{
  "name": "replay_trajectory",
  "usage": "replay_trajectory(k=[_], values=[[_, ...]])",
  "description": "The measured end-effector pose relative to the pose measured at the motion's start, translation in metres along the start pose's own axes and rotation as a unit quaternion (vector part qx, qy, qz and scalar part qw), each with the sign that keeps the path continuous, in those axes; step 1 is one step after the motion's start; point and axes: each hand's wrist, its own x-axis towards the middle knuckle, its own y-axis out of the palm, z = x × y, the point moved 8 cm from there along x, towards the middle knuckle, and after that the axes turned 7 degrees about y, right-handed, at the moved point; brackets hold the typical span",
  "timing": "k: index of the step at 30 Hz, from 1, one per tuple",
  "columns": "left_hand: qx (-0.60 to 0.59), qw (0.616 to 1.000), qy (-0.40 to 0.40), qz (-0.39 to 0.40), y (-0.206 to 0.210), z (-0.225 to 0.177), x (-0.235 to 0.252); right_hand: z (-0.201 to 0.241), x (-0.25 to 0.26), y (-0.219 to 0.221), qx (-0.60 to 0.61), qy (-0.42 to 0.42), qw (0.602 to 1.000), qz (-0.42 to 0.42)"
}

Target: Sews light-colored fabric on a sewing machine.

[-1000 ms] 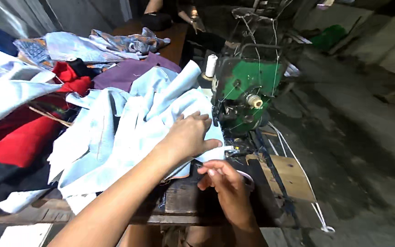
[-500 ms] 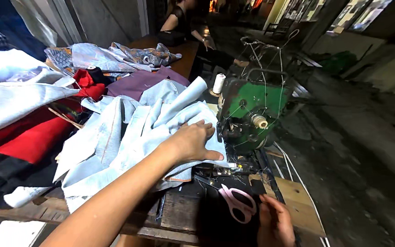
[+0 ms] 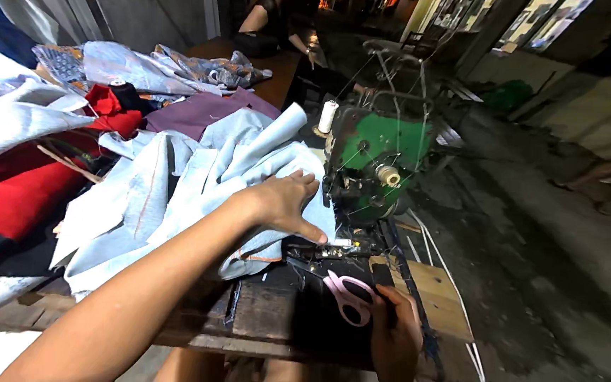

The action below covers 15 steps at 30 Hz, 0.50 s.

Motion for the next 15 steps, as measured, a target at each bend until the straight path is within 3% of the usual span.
replay_trajectory(k=[3, 8, 15], values=[[0.002, 1.000, 0.004, 0.024, -0.001, -0.001, 0.001, 0.006, -0.002, -0.002, 0.002, -0.023, 1.000, -0.008], [0.010, 0.999, 0.000, 0.034, -0.007, -0.001, 0.002, 0.036, 0.006, -0.005, -0.013, 0.027, 0.999, -0.015], [-0.002, 0.999, -0.002, 0.040, -0.007, 0.003, 0.009, 0.005, -0.001, -0.001, -0.006, -0.002, 1.000, 0.003]])
